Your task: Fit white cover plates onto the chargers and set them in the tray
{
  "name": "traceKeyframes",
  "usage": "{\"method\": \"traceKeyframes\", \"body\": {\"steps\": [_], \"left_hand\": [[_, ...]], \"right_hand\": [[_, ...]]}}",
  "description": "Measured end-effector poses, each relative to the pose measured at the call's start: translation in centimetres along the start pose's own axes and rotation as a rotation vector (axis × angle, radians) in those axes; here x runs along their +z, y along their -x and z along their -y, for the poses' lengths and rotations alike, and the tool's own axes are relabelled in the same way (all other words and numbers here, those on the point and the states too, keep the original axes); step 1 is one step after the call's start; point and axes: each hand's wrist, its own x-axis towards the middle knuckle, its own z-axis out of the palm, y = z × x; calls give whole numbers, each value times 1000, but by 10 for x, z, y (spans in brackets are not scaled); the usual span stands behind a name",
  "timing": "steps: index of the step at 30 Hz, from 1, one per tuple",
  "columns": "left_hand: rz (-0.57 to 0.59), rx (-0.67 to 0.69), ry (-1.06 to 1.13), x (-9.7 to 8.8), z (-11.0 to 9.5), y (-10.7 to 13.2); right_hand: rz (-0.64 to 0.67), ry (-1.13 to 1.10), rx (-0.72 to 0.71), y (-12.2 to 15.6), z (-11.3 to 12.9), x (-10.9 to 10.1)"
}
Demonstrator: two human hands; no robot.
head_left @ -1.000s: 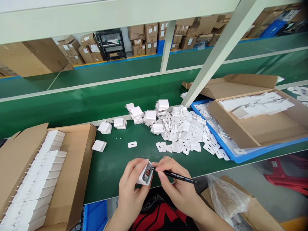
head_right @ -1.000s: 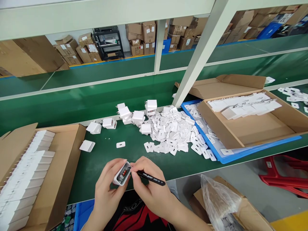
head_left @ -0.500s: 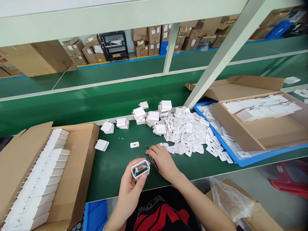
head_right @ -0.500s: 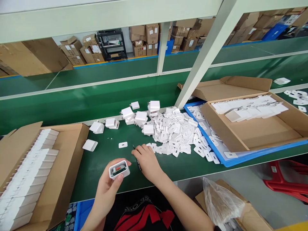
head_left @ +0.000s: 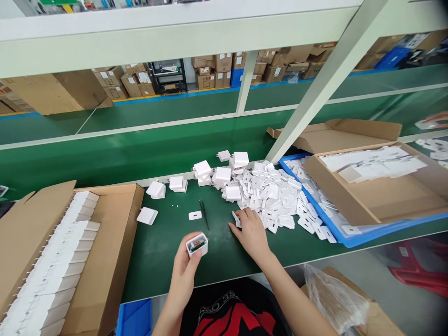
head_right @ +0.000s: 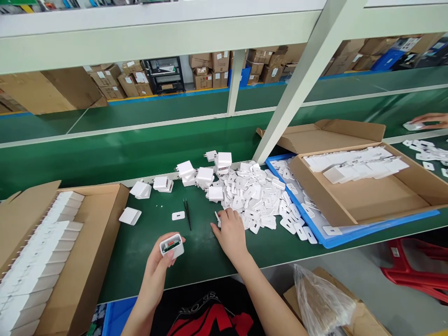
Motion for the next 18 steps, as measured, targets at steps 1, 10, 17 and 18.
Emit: {"method": "traceKeyframes", "body": {"steps": [1,10,17,18], "left_hand": [[14,0,-12,1,4,-2],[76,32,-72,10,10,-11],[80,-56,-46,19,11,-12],[81,-63,-34,19,10,-12]], "right_hand": [[-4,-5,-9,0,-1,2],[-41,-288,-261,3,22,-20],[86,-557,-517,13,56,-37],[112,-593,-512,14,56,-37]]}}
